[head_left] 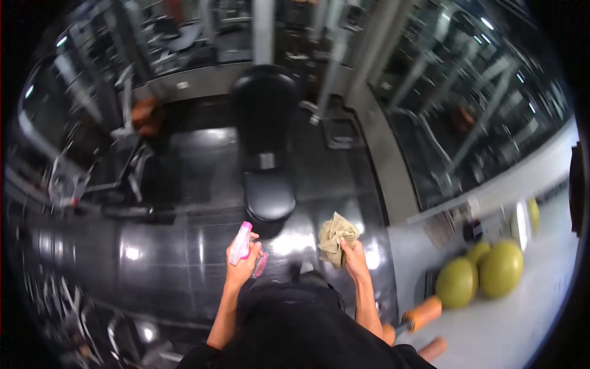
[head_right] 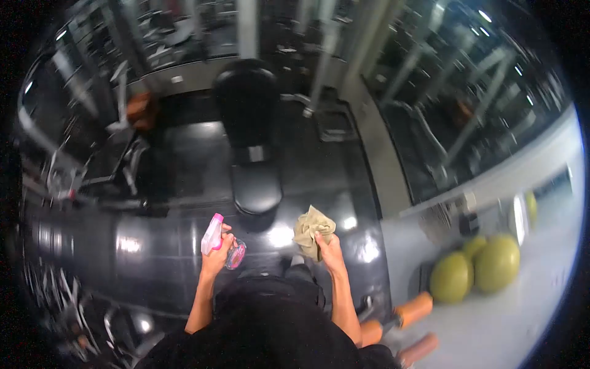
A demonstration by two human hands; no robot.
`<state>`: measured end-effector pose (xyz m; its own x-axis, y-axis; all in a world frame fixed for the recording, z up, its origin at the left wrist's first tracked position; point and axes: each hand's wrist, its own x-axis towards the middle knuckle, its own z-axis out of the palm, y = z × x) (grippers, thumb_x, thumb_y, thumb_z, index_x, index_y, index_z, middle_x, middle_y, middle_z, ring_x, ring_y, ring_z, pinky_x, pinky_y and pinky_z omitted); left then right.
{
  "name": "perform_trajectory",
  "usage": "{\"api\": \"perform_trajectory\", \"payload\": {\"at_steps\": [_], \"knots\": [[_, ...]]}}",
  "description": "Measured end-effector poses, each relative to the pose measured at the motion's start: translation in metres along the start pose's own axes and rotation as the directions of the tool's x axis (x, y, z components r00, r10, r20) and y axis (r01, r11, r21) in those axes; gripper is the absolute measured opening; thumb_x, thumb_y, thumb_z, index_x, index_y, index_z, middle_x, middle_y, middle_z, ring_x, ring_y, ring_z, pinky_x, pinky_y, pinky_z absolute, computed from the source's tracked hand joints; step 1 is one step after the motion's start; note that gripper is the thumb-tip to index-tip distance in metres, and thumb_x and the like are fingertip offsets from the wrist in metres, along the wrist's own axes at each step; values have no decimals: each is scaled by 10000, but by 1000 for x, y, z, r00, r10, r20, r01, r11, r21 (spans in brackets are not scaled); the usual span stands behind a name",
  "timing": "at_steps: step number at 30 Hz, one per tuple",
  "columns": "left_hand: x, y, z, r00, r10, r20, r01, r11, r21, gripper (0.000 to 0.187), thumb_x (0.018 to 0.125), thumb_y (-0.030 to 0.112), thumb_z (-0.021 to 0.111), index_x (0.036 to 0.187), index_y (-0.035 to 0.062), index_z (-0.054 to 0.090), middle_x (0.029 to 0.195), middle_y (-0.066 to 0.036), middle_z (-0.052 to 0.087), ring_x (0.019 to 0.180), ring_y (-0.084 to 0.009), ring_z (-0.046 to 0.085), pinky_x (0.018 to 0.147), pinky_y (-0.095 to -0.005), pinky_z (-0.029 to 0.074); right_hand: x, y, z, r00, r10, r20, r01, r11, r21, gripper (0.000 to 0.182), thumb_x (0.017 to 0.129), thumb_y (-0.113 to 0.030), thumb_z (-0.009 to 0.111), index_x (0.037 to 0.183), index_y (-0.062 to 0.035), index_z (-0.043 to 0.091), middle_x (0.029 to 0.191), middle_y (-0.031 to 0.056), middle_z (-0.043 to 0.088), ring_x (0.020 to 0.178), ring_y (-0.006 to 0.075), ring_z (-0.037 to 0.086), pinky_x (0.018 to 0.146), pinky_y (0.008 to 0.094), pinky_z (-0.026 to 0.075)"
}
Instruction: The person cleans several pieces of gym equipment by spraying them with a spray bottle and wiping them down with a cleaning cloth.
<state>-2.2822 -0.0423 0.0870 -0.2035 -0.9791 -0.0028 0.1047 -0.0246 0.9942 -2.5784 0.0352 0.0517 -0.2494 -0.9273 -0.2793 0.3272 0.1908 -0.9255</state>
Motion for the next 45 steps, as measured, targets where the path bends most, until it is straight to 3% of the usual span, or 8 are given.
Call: {"api": "perform_trajectory", "payload": {"at_steps": [6,14,18,20,25,33,36,45], "knots": [[-16,6,24,882,52,-468,-41,999,34,185,887,-12,596,1070,-12,569,681,0,562,652,-80,593,615,-250,485,121,-30,28,909,47,414,-20,997,-70,259,948,-165,597,1136,13,587,1022,32,660,909,107,609,828,276,490],[-11,5,55,670,44,-741,6,998,65,201,879,32,604,1077,7,576,688,-3,575,671,-83,587,630,-259,484,217,-47,95,525,212,824,117,941,-316,217,927,-186,623,1056,-12,613,944,-10,624,888,88,556,795,277,472],[17,3,60,602,81,-795,-69,996,50,211,879,46,617,1084,13,579,711,-3,569,668,-82,583,636,-259,488,238,-68,134,462,233,856,156,928,-337,261,937,-190,608,1112,3,608,1067,24,628,999,115,557,900,289,452],[25,3,63,566,51,-823,-9,998,55,218,874,50,629,1084,14,585,725,-5,572,672,-85,584,646,-261,494,256,-57,140,371,323,871,-38,942,-333,405,905,-217,643,1222,21,559,1178,50,610,1110,149,539,1000,313,396],[39,13,74,486,58,-872,-2,998,66,238,863,63,651,1088,17,588,744,-12,586,693,-93,605,652,-267,499,280,-63,168,240,297,924,55,946,-318,422,953,-199,559,1295,38,488,1234,82,589,1156,169,532,1031,329,385],[75,27,121,251,52,-967,68,995,71,210,838,23,645,1041,7,591,730,-1,599,693,-83,596,632,-249,480,313,-98,196,95,323,941,167,927,-335,343,977,-170,503,1242,45,524,1169,75,603,1082,158,550,988,320,405],[98,15,148,162,138,-977,62,987,150,195,852,11,627,1039,-8,575,715,-15,606,664,-99,604,615,-253,488,341,-110,195,23,320,947,-5,947,-320,334,984,-157,511,1260,30,510,1189,72,601,1098,147,550,983,314,416],[197,16,237,-64,134,-989,-80,987,139,302,820,-22,675,1094,-50,553,685,-3,578,659,-83,587,687,-257,493,415,-179,174,5,363,932,82,929,-362,432,853,-117,705,1224,6,522,1132,63,618,1049,141,575,906,294,467]]}}
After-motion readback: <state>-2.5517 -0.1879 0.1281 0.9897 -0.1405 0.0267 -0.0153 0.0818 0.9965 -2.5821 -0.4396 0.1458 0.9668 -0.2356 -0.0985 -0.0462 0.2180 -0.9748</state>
